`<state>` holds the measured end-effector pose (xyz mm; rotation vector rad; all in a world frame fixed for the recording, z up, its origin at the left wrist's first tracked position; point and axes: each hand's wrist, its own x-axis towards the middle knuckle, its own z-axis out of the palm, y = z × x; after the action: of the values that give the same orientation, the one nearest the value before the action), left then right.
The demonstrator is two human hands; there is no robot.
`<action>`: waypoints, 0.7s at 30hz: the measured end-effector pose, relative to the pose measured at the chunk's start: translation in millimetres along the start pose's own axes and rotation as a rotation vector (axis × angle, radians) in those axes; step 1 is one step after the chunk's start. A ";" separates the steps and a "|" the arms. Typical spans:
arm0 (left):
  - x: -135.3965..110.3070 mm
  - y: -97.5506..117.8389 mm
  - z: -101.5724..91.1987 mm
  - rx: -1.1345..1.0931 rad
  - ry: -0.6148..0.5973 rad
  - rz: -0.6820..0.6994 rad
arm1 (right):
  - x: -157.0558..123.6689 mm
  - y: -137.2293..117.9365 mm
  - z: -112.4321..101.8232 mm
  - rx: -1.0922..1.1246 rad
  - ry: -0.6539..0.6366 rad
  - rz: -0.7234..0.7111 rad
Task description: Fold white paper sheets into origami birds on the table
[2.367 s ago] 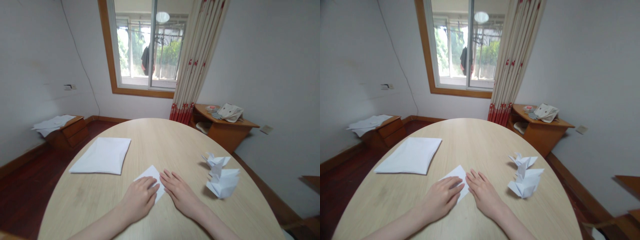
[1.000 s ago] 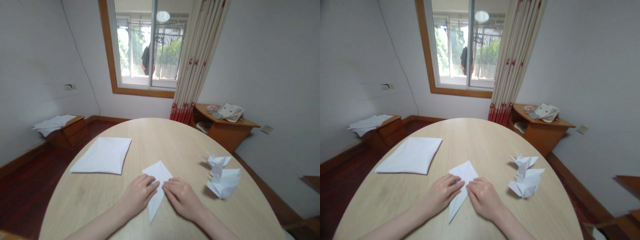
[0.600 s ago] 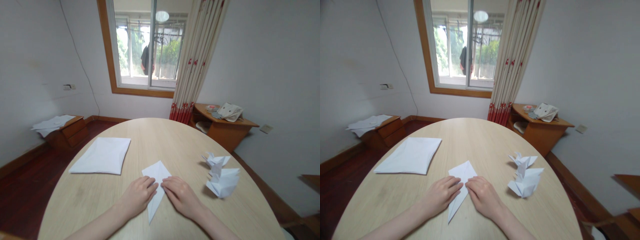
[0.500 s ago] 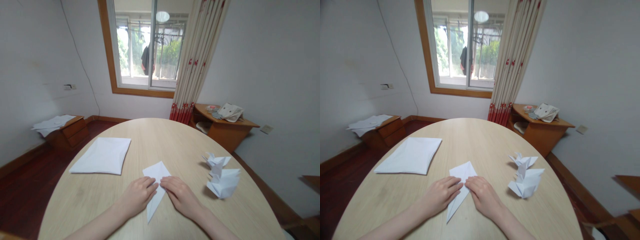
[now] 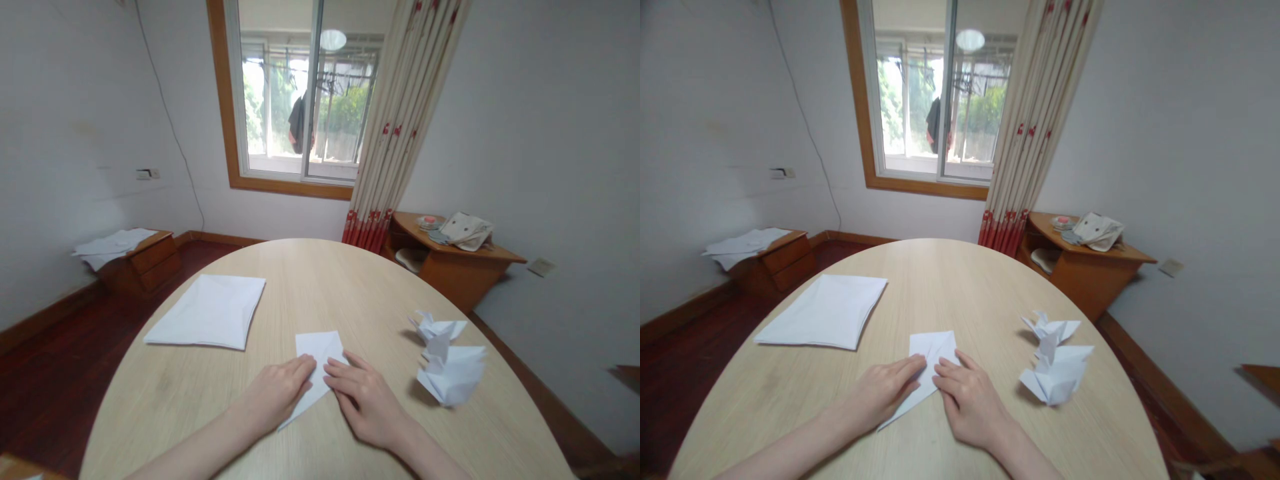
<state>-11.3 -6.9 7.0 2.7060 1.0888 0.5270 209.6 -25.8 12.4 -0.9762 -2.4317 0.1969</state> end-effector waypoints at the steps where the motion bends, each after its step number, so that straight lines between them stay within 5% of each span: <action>1: -0.3 -0.5 1.5 -0.011 0.006 -0.008 | -0.1 -0.8 -0.2 -0.006 0.001 -0.004; 10: 0.6 -3.2 5.1 0.080 0.134 0.022 | -0.8 -4.8 2.1 -0.060 0.082 -0.054; 21: 1.7 2.8 0.8 0.017 0.116 0.042 | -0.8 -10.5 -0.2 -0.080 0.095 -0.068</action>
<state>-8.0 -7.7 7.5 2.7483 1.0710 0.6922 203.8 -34.0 15.5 -0.9141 -2.3972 0.0292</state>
